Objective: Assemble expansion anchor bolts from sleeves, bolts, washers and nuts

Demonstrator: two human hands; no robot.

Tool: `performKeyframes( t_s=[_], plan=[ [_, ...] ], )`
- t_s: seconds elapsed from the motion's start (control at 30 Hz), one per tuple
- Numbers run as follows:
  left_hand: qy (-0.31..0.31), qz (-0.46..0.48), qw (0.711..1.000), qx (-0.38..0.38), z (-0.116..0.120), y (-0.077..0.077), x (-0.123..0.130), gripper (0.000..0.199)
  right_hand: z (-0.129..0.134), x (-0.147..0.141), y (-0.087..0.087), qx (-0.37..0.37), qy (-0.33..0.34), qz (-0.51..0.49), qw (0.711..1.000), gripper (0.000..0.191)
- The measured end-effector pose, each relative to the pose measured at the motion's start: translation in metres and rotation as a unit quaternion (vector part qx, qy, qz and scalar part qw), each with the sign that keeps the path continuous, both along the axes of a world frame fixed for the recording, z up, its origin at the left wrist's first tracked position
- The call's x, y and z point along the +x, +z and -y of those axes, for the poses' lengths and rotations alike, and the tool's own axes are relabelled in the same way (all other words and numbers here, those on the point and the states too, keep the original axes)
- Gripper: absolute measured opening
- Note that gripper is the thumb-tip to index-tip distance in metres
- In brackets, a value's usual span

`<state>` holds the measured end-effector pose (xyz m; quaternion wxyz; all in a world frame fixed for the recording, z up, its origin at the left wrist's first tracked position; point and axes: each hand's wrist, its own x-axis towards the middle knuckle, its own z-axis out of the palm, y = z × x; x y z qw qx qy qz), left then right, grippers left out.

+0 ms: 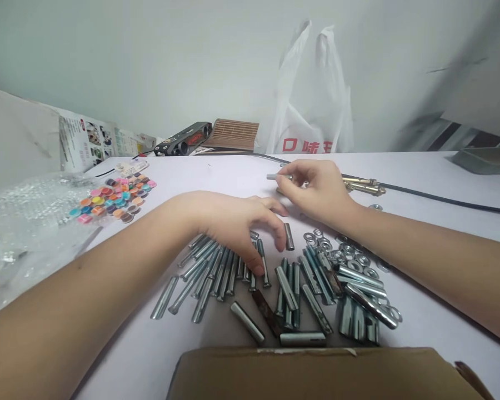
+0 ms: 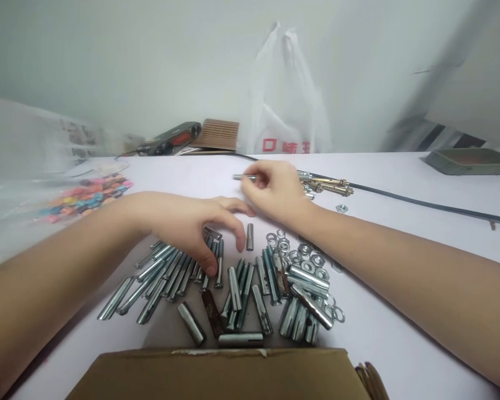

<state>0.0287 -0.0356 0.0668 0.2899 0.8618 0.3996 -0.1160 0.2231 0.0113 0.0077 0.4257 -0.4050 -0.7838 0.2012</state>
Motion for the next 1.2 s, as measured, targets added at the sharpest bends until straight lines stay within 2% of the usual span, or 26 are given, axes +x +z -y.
performKeyframes(
  t_s=[0.1, 0.23, 0.37, 0.47, 0.57, 0.67, 0.8, 0.97, 1.07, 1.2],
  plan=[
    [-0.008, 0.006, 1.0, -0.005, -0.001, -0.004, 0.002, 0.038, -0.001, 0.0, -0.002, 0.013, 0.021, -0.008, 1.0, 0.02],
    [-0.006, 0.031, 0.999, -0.001, -0.003, -0.009, 0.001, 0.022, -0.003, 0.0, -0.003, -0.012, 0.017, -0.014, 1.0, 0.018],
    [0.019, 0.039, 0.999, 0.0, -0.004, -0.009, -0.001, 0.021, -0.004, 0.0, -0.002, -0.017, 0.016, -0.019, 1.0, 0.017],
    [0.037, 0.078, 0.996, -0.015, -0.007, -0.004, -0.006, 0.024, -0.003, 0.0, -0.002, -0.015, 0.02, -0.012, 1.0, 0.019],
    [0.082, 0.146, 0.986, -0.008, -0.013, 0.002, -0.013, 0.026, -0.003, 0.0, -0.002, -0.022, 0.024, -0.018, 0.999, 0.017],
    [0.159, 0.174, 0.97, 0.053, -0.018, 0.003, -0.017, 0.03, -0.004, -0.001, -0.002, -0.033, 0.025, -0.035, 0.999, 0.017],
    [0.214, 0.208, 0.946, 0.129, -0.02, -0.008, -0.012, 0.029, -0.004, -0.002, -0.003, -0.046, 0.038, -0.067, 0.996, 0.021],
    [0.28, 0.26, 0.917, 0.117, -0.014, -0.027, 0.005, 0.024, -0.002, -0.004, -0.005, -0.023, 0.088, -0.093, 0.991, 0.022],
    [0.281, 0.263, 0.915, 0.118, -0.012, -0.037, 0.012, 0.034, -0.003, -0.004, -0.007, 0.024, 0.122, -0.117, 0.985, 0.019],
    [0.277, 0.24, 0.92, 0.136, -0.014, -0.046, 0.013, 0.046, -0.005, -0.003, -0.008, 0.053, 0.124, -0.146, 0.98, 0.029]
  ],
)
